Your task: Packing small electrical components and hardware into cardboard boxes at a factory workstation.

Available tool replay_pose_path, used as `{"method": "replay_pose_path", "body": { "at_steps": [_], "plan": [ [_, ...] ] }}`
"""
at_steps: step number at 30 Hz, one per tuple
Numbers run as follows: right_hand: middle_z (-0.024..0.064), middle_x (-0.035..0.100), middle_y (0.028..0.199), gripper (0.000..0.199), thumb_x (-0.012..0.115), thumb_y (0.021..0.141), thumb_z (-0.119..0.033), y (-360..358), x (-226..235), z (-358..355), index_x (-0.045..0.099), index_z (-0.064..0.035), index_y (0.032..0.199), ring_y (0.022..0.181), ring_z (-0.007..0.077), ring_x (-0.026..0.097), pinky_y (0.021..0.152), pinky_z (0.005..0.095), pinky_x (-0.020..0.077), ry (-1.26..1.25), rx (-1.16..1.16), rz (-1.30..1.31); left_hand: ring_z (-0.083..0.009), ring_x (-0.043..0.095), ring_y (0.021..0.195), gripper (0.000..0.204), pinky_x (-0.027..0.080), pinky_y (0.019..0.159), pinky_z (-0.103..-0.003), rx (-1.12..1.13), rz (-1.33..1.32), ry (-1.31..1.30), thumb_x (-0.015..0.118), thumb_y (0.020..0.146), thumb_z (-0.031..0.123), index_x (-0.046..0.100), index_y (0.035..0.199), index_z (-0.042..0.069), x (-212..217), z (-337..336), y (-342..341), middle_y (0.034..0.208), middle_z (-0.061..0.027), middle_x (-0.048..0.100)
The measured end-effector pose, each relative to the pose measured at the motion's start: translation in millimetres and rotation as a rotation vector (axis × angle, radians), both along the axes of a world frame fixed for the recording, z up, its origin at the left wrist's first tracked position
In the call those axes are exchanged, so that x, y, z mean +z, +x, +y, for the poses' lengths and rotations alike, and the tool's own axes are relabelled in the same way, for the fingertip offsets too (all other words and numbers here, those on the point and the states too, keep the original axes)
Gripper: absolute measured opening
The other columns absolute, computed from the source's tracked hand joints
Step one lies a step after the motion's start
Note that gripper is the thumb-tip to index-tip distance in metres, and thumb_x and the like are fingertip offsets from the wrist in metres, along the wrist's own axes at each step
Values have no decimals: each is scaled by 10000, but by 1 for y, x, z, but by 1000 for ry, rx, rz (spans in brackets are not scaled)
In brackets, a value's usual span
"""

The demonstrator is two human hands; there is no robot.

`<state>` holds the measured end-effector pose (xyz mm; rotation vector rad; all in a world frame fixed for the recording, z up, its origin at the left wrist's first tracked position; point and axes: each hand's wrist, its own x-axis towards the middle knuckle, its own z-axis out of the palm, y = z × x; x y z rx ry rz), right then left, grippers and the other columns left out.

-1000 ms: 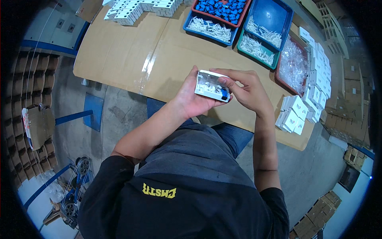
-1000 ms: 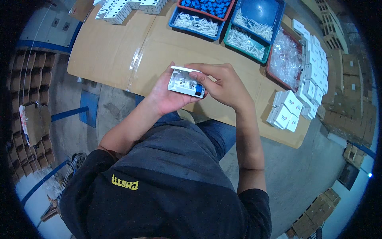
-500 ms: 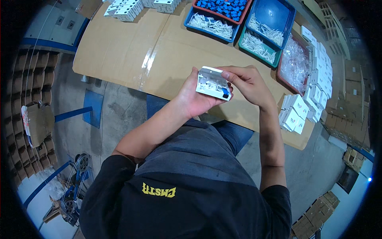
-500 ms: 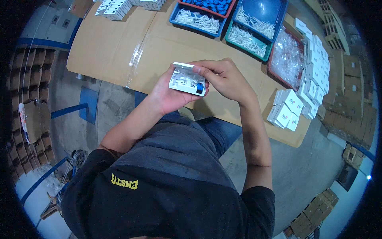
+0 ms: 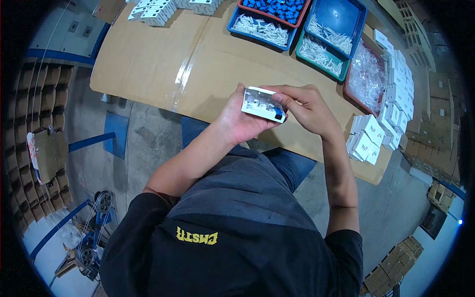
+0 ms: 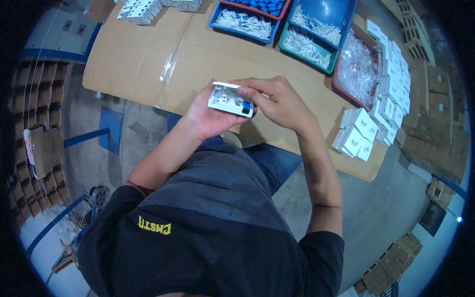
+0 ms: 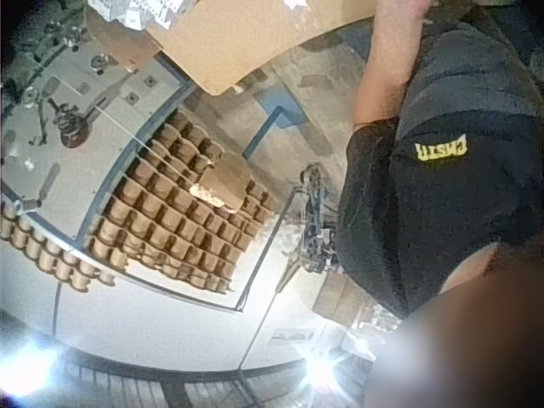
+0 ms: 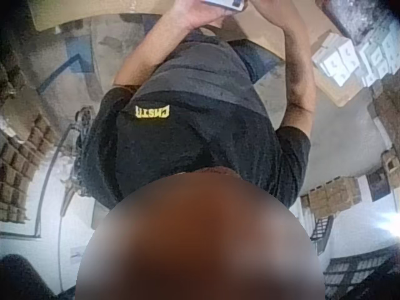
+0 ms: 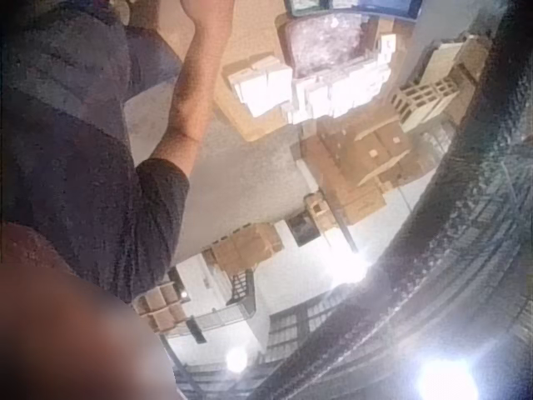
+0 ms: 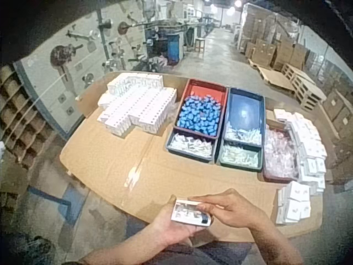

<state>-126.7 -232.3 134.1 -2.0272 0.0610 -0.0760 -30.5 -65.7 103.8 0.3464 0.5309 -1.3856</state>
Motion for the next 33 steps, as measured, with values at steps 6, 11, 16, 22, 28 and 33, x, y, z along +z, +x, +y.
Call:
{"method": "replay_pose_path", "body": {
  "at_steps": [6,11,16,22,28,33],
  "plan": [
    [161,727,788,279,609,990,-201,-6,2,-3,731,-53,1193,667,233,697,649,330,533,7,-34,17,-420,549,1229,650,424,1081,-607,-21,-5,-3,217,1077,529,441,1417,23,-7,-1,-4,1359,-247,541],
    [156,738,810,279,607,992,-199,-5,4,-8,728,-52,1195,688,225,708,671,323,543,9,-26,-5,-440,581,1172,640,456,1047,-592,-70,64,-138,325,1051,523,470,1402,8,-23,-3,-1,1329,-251,567],
    [151,753,890,292,637,969,-203,-1,10,-13,726,-40,1196,782,207,732,714,321,556,13,39,188,-465,555,1229,600,445,1087,-607,-111,17,-275,392,1036,467,455,1412,3,-35,0,0,1344,-257,557],
    [119,760,1055,323,731,905,-209,0,-17,-11,731,-39,1180,923,216,717,861,325,545,80,2,-83,-422,554,1261,591,437,1110,-617,-75,47,-248,412,1035,441,449,1411,-14,-34,2,6,1374,-241,548],
    [75,757,992,317,729,926,-229,-4,-14,-8,725,-31,1175,895,139,689,796,292,544,178,-85,53,-424,535,1282,583,408,1127,-626,-103,85,-257,409,1027,419,445,1430,0,-23,2,3,1386,-219,550],
    [31,728,939,317,707,958,-237,-6,-25,-15,715,-17,1186,840,81,638,713,247,529,364,-149,125,-448,531,1275,595,413,1122,-614,-38,90,-371,396,1036,419,427,1454,-3,-15,2,-3,1378,-243,546]
  ]
}}
